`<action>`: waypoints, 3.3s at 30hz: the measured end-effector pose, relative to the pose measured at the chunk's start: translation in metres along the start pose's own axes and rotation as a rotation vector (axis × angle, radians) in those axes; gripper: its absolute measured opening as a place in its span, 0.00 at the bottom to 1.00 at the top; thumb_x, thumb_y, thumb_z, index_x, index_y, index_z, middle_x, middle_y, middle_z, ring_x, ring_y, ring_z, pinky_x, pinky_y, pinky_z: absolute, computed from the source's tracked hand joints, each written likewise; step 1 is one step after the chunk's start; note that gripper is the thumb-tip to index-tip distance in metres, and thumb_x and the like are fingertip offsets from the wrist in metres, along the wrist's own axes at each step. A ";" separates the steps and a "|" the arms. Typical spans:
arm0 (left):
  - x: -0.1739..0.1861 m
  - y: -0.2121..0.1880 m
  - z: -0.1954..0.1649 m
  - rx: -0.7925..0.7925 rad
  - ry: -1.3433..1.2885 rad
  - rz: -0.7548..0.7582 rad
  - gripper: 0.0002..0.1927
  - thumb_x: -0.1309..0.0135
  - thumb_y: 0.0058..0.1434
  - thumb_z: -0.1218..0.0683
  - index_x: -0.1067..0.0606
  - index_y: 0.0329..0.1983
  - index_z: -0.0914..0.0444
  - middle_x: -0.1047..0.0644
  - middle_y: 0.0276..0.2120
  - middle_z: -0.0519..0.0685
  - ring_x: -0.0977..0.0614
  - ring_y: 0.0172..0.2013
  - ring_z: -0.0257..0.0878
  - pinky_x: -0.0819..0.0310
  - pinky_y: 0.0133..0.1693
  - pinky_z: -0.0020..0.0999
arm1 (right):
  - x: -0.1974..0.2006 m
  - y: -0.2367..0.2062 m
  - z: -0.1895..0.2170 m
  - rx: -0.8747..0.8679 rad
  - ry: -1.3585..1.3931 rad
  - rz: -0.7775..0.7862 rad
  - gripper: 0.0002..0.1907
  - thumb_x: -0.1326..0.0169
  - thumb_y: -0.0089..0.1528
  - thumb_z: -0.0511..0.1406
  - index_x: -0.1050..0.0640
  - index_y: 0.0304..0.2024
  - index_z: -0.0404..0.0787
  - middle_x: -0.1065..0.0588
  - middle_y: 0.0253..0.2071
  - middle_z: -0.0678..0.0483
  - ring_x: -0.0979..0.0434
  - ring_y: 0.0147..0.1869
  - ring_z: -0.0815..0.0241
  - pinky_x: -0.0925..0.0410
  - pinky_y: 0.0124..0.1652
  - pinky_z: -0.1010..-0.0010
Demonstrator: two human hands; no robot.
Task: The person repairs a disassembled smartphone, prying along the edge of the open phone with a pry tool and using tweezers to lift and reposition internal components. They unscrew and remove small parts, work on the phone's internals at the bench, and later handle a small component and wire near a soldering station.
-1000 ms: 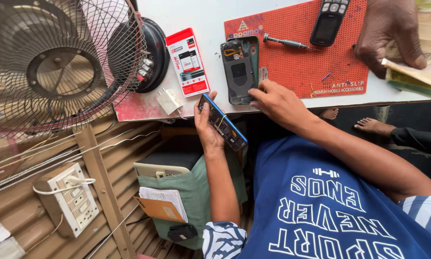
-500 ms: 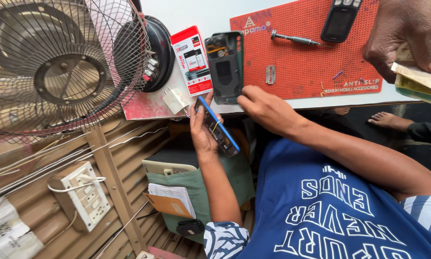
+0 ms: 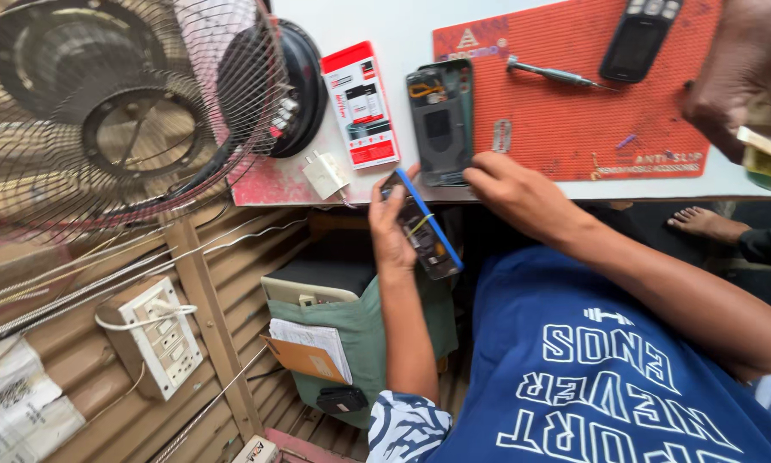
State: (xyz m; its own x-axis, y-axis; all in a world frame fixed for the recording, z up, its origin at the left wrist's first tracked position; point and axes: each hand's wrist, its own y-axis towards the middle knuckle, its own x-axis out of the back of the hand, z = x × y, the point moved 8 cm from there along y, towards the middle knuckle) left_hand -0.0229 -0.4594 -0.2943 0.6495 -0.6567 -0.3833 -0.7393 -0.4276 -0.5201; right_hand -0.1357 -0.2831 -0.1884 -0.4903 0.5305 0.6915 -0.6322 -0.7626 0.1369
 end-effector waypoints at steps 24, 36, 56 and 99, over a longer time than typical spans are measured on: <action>-0.026 0.003 -0.054 -0.001 -0.116 0.095 0.14 0.42 0.66 0.62 0.31 0.52 0.66 0.21 0.48 0.53 0.18 0.39 0.34 0.19 0.41 0.31 | -0.031 0.060 0.007 -0.120 -0.041 -0.023 0.36 0.35 0.61 0.39 0.32 0.65 0.26 0.33 0.65 0.33 0.33 0.69 0.35 0.35 0.66 0.54; -0.041 0.007 -0.063 0.042 -0.099 0.145 0.16 0.43 0.66 0.62 0.33 0.54 0.65 0.22 0.49 0.55 0.17 0.40 0.35 0.18 0.41 0.30 | -0.027 0.061 0.010 -0.148 -0.041 -0.029 0.38 0.35 0.59 0.39 0.35 0.66 0.28 0.36 0.66 0.32 0.35 0.69 0.33 0.38 0.66 0.52; -0.014 0.013 -0.079 0.077 -0.221 0.205 0.13 0.45 0.67 0.60 0.32 0.52 0.64 0.23 0.58 0.65 0.18 0.38 0.33 0.20 0.38 0.27 | -0.017 0.039 -0.031 -0.542 0.285 -0.089 0.47 0.41 0.64 0.28 0.53 0.77 0.35 0.24 0.50 0.37 0.18 0.50 0.45 0.23 0.43 0.58; 0.011 0.016 -0.068 0.047 -0.219 0.147 0.14 0.43 0.67 0.60 0.30 0.54 0.67 0.19 0.47 0.57 0.17 0.38 0.36 0.18 0.38 0.32 | -0.057 0.102 0.011 -0.390 -0.242 0.039 0.11 0.37 0.61 0.40 0.19 0.33 0.38 0.26 0.41 0.44 0.26 0.51 0.44 0.29 0.47 0.52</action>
State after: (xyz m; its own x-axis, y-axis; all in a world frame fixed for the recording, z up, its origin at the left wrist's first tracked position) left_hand -0.0402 -0.5159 -0.2548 0.5624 -0.5570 -0.6111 -0.8230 -0.3050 -0.4793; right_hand -0.1658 -0.3953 -0.2054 -0.3929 0.3674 0.8430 -0.8174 -0.5596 -0.1370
